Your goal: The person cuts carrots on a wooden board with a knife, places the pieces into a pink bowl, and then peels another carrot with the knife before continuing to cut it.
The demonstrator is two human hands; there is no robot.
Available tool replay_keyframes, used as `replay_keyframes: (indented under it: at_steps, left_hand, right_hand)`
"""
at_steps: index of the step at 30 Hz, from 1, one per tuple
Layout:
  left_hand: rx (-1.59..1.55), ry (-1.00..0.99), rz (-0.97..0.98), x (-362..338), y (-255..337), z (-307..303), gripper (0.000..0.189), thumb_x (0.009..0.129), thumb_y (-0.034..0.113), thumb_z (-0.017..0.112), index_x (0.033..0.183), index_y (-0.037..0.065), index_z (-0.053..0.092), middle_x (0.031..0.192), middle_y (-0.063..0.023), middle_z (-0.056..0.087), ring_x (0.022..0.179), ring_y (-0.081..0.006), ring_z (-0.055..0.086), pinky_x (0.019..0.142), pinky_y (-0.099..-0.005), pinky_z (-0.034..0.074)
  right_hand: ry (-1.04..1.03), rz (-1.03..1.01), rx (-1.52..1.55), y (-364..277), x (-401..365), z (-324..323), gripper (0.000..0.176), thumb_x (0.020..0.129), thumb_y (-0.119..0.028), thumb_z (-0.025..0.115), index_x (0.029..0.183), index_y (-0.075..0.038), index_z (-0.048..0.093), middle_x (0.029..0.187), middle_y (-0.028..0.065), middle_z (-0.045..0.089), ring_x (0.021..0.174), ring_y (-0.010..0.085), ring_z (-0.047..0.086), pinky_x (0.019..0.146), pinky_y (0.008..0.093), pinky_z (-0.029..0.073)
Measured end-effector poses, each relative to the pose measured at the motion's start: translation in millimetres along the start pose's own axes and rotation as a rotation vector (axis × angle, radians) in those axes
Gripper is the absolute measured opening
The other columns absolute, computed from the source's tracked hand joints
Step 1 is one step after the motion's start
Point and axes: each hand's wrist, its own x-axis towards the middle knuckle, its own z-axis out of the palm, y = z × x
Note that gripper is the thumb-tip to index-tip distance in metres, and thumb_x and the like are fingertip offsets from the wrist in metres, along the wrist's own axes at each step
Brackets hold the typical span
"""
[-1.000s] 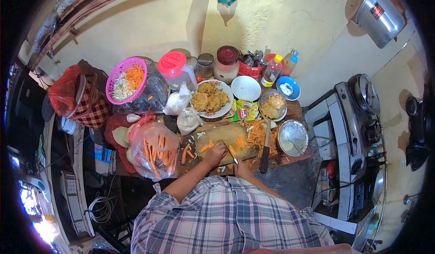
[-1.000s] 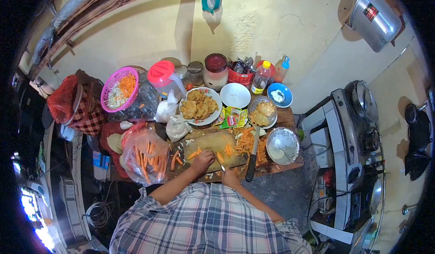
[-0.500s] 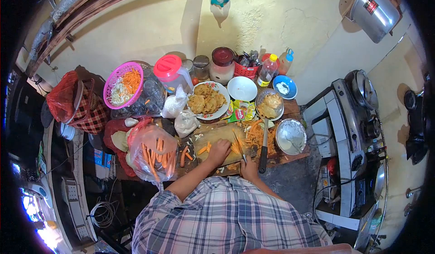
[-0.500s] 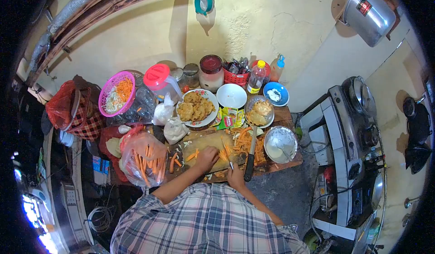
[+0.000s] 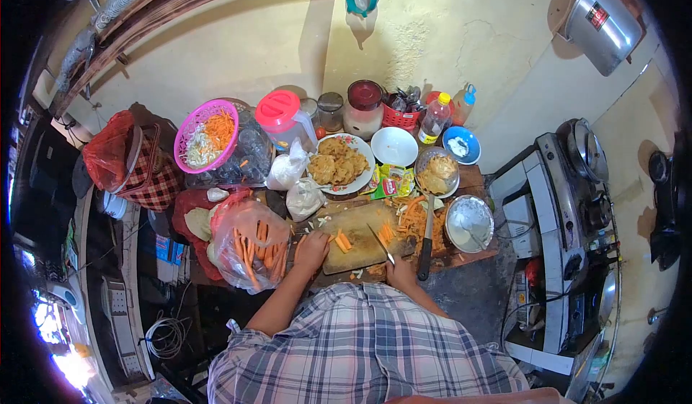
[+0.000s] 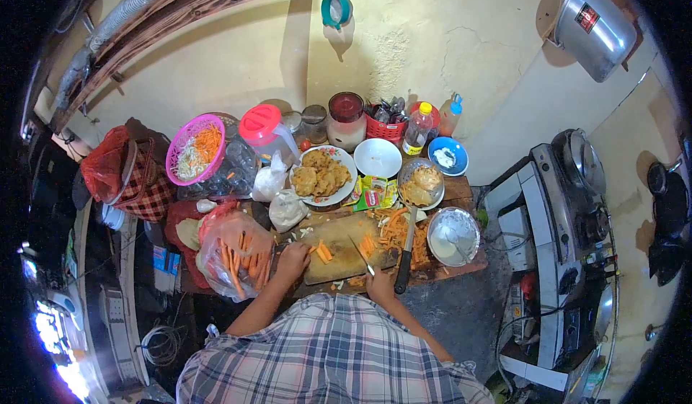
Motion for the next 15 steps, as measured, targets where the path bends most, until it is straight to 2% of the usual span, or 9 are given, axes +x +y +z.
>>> replay_keyframes:
  at_steps: [1,4,6,8,9,11,15]
  left_hand:
    - [-0.018,0.01,-0.024,0,-6,6,0.017,0.075,0.009,0.06,0.09,0.002,0.06,0.091,-0.0121,0.06,0.091,-0.0293,0.057,0.078,-0.0395,0.046]
    - [-0.106,0.059,-0.039,5,8,-9,0.016,0.074,0.009,0.061,0.089,0.002,0.061,0.09,-0.0118,0.061,0.09,-0.0292,0.058,0.077,-0.0395,0.047]
    - [-0.175,0.095,-0.036,13,20,-5,0.016,0.074,0.009,0.061,0.088,0.003,0.061,0.089,-0.0119,0.061,0.089,-0.0296,0.058,0.077,-0.0397,0.047]
    - [-0.174,0.098,0.27,24,25,21,0.016,0.073,0.01,0.064,0.087,0.004,0.062,0.087,-0.0099,0.062,0.088,-0.0276,0.058,0.077,-0.039,0.047]
    - [-0.176,0.096,0.272,30,38,19,0.016,0.073,0.01,0.064,0.087,0.004,0.062,0.087,-0.0099,0.062,0.088,-0.0276,0.058,0.077,-0.039,0.047]
    - [-0.128,0.208,0.557,40,60,17,0.016,0.07,0.012,0.066,0.085,0.006,0.062,0.084,-0.0075,0.061,0.087,-0.0253,0.058,0.078,-0.0375,0.046]
    - [-0.168,0.15,0.62,43,65,36,0.015,0.069,0.012,0.066,0.083,0.007,0.062,0.084,-0.0056,0.061,0.087,-0.0224,0.058,0.079,-0.0361,0.045]
  right_hand:
    - [-0.018,0.082,0.006,-7,0,-5,0.03,0.088,-0.027,0.052,0.093,0.003,0.05,0.073,0.0303,0.056,0.073,0.0475,0.057,0.066,0.0553,0.044]
    - [0.006,0.062,0.017,-7,-1,-4,0.028,0.088,-0.026,0.051,0.091,0.002,0.054,0.07,0.0283,0.058,0.07,0.0459,0.058,0.062,0.0511,0.044]
    - [0.004,0.083,0.042,-7,-3,-1,0.028,0.088,-0.026,0.05,0.091,0.002,0.053,0.072,0.0288,0.058,0.071,0.0466,0.058,0.063,0.0528,0.044]
    - [0.003,0.103,0.067,-4,-5,3,0.028,0.089,-0.026,0.05,0.09,0.003,0.052,0.074,0.0292,0.058,0.072,0.0474,0.058,0.065,0.0546,0.045]
    - [0.013,0.085,0.097,0,-5,5,0.029,0.089,-0.026,0.05,0.092,0.003,0.053,0.075,0.0285,0.058,0.073,0.0465,0.058,0.065,0.0516,0.045]
    - [0.028,0.07,0.126,3,-6,6,0.03,0.089,-0.026,0.049,0.094,0.003,0.054,0.076,0.0277,0.058,0.075,0.0456,0.058,0.065,0.0487,0.045]
    - [0.029,0.097,0.124,-12,-9,-4,0.027,0.089,-0.024,0.05,0.093,0.002,0.052,0.076,0.0273,0.058,0.076,0.0445,0.058,0.065,0.0482,0.045]
